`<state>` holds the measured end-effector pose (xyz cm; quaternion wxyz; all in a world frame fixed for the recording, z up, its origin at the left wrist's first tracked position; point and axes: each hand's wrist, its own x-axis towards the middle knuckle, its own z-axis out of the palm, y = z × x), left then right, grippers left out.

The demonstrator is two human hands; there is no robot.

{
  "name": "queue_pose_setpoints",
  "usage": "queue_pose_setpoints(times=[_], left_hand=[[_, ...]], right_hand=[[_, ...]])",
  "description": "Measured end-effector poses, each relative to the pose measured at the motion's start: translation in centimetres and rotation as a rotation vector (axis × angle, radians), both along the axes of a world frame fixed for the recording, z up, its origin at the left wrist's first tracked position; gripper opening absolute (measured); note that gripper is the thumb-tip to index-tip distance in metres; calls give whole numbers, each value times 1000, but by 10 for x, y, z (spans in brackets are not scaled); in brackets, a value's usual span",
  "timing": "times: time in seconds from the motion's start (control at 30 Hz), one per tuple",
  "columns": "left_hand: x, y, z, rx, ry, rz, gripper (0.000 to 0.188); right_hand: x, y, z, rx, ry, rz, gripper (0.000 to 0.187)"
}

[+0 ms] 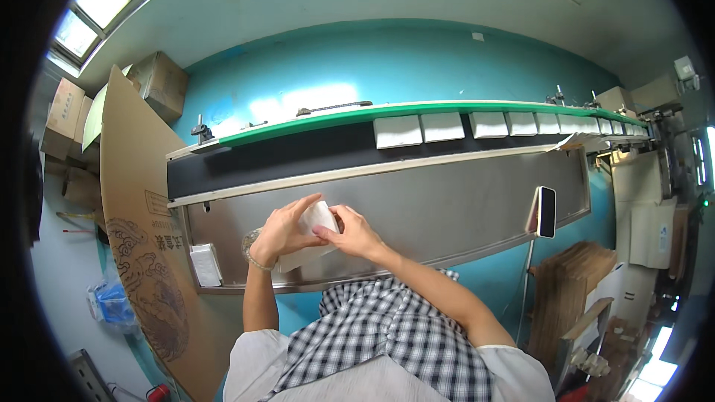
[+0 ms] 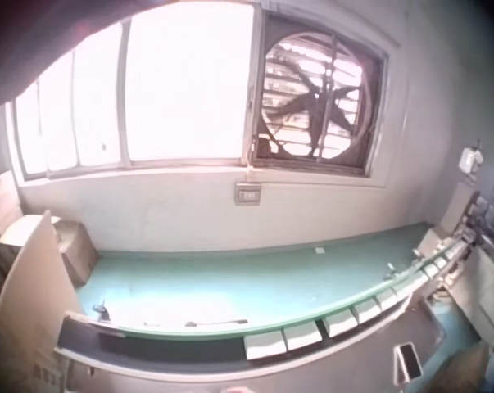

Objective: Picking up stacks of pleated paper filters from a machine and placing them into a conveyor belt for packaging.

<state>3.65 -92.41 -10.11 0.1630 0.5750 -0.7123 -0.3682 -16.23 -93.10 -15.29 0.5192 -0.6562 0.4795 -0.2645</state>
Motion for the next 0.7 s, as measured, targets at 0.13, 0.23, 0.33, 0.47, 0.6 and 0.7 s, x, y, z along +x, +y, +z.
queue_pose_setpoints(times=[0.13, 0.23, 0.33, 0.47, 0.6, 0.7], left_hand=[[6, 6, 4, 19, -52, -1, 71], [8, 7, 3, 96, -94, -5, 74], [7, 10, 2, 127, -95, -10, 76], [-2, 26, 6, -292, -292, 35, 73], [-18, 48, 35, -341, -242, 210, 62], [-26, 81, 50, 26, -128, 460, 35]], right_hand=[[-10, -6, -19, 535, -151, -36, 45], [-30, -11, -19, 463, -130, 42, 34], [-47, -50, -49, 548, -262, -308, 26], [-40, -62, -30, 521, -413, -426, 30], [2, -8, 2, 232, -10, 70, 44], [19, 9, -1, 37, 4, 48, 44]])
